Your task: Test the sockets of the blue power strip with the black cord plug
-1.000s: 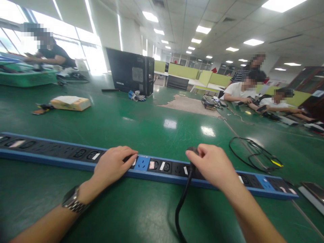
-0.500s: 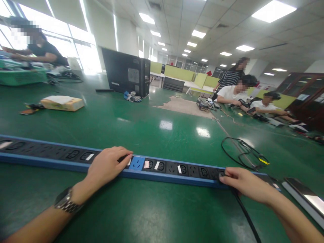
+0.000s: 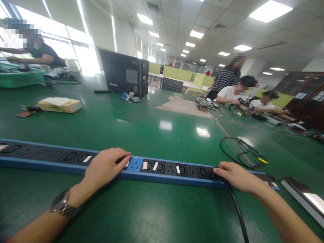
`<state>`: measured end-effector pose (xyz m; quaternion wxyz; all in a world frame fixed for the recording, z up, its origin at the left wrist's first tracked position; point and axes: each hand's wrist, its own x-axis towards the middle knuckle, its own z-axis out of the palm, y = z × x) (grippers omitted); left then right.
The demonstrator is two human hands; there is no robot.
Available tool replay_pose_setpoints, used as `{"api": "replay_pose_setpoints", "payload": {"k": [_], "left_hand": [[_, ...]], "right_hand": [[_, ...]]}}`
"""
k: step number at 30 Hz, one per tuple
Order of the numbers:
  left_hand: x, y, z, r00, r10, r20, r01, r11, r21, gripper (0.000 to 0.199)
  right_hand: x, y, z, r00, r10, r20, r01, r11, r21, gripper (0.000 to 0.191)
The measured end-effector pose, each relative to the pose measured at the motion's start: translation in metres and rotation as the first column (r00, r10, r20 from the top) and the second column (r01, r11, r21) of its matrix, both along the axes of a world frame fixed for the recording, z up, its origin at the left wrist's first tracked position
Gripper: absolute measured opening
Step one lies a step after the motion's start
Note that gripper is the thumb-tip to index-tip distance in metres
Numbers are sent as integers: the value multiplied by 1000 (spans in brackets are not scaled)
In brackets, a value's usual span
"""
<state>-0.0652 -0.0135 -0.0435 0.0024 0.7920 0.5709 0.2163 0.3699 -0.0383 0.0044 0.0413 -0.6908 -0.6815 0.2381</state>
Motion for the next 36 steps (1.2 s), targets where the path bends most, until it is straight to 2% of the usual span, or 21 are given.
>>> {"api": "replay_pose_setpoints", "payload": {"k": [11,20,29,36], "left_hand": [[0,1,-1,1000,-4,0,4,1000,-16,33],[-1,0,-3,1000,-3,9,3,1000,-4,33],[-2,-1,-2,1000,-10,10,10,1000,-11,33],[-3,0,-3,1000,-18,6,18,1000,-12,33]], "right_hand": [[1,11,-7,994,-43,96,45,999,-23,41],[-10,7,-21,973,-29,227,21,999,39,34],[-10,-4,-26,983,-25,183,15,998,54,35],[-11,-1,-23,958,-75,275,55,995,80,40]]}}
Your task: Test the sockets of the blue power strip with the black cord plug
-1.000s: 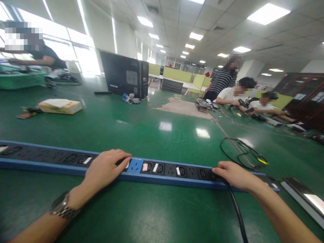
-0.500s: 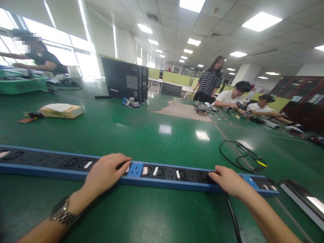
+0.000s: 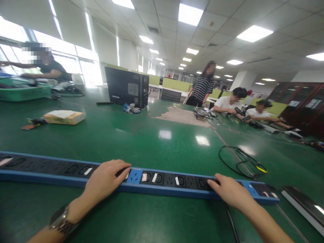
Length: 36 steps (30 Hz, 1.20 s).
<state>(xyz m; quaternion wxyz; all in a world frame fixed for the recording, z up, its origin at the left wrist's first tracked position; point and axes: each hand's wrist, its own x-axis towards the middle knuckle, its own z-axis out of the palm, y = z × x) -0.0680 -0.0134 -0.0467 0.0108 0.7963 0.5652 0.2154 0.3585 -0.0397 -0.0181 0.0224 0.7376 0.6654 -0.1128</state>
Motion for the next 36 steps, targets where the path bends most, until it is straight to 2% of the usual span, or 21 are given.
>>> {"api": "replay_pose_setpoints", "payload": {"k": [5,8,13,16,18,20,22,24,25,27,30,33,36], "left_hand": [[-1,0,0,1000,8,6,-8,1000,2,33],[0,0,1,1000,8,9,-8,1000,8,33],[1,1,1,1000,13,2,-13,1000,8,34],[1,0,2,1000,10,-7,-10,1000,13,34],[1,-1,3,1000,6,-9,-6,1000,10,34],[1,-1,4,1000,0,-6,0,1000,7,34],[0,-1,4,1000,-4,1,4,1000,8,34],[0,-1,3,1000,-6,5,6,1000,13,34],[0,-1,2,1000,-8,5,8,1000,16,34],[-1,-1,2,1000,-10,3,10,1000,18,33],[0,0,2,1000,-7,-3,7,1000,16,33],[0,0,3,1000,1,-10,-1,1000,10,34],[0,0,3,1000,2,-16,-2,1000,5,34]], "right_hand": [[-6,-1,20,992,-57,112,59,998,-18,46],[-10,-1,25,984,-75,160,77,997,-2,40],[-8,2,26,990,-28,138,29,1000,-8,34],[-2,2,42,993,-43,113,38,998,44,36],[5,-2,57,996,-82,32,79,993,91,39],[12,-8,71,976,-152,-155,165,984,73,41],[22,-15,76,887,-247,-390,258,966,-23,40],[37,-20,72,796,-329,-508,319,941,-110,41],[46,-21,67,791,-348,-504,338,934,-115,42],[66,-21,55,862,-327,-387,335,941,-47,42],[95,-20,35,955,-229,-189,250,964,94,39],[109,-20,20,978,-178,-113,189,977,97,38],[112,-20,12,983,-139,-118,148,986,74,34]]}}
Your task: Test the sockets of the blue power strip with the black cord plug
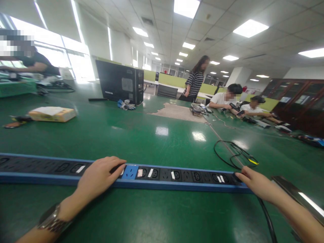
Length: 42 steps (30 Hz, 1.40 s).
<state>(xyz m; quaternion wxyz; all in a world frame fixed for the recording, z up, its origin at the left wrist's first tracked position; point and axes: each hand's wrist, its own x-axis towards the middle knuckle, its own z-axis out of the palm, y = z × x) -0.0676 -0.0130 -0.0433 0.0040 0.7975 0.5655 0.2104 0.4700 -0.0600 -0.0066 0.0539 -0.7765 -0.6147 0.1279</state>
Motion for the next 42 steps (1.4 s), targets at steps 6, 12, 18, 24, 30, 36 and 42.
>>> {"api": "replay_pose_setpoints", "payload": {"k": [6,12,18,24,30,36,42], "left_hand": [[0,-1,0,1000,-1,12,1,1000,5,35],[0,-1,-1,1000,-7,29,6,1000,23,34],[0,0,-1,1000,-1,25,1,1000,18,33],[-2,-1,-2,999,-18,34,17,1000,24,33],[-1,0,-1,999,-9,39,9,1000,21,35],[-1,-1,-1,999,-11,31,11,1000,8,34],[-1,-1,-1,1000,-4,17,4,1000,12,34]], "right_hand": [[8,3,-7,1000,0,-13,0,1000,16,34],[21,4,-11,1000,10,-4,-10,1000,-12,36],[26,5,-11,1000,7,17,-6,999,-36,36],[20,5,-12,1000,16,15,-16,1000,3,36],[17,10,-14,996,40,84,-40,999,-1,30],[9,10,-9,986,11,164,0,998,-62,29],[11,19,-5,984,17,175,3,994,-112,31]]}}
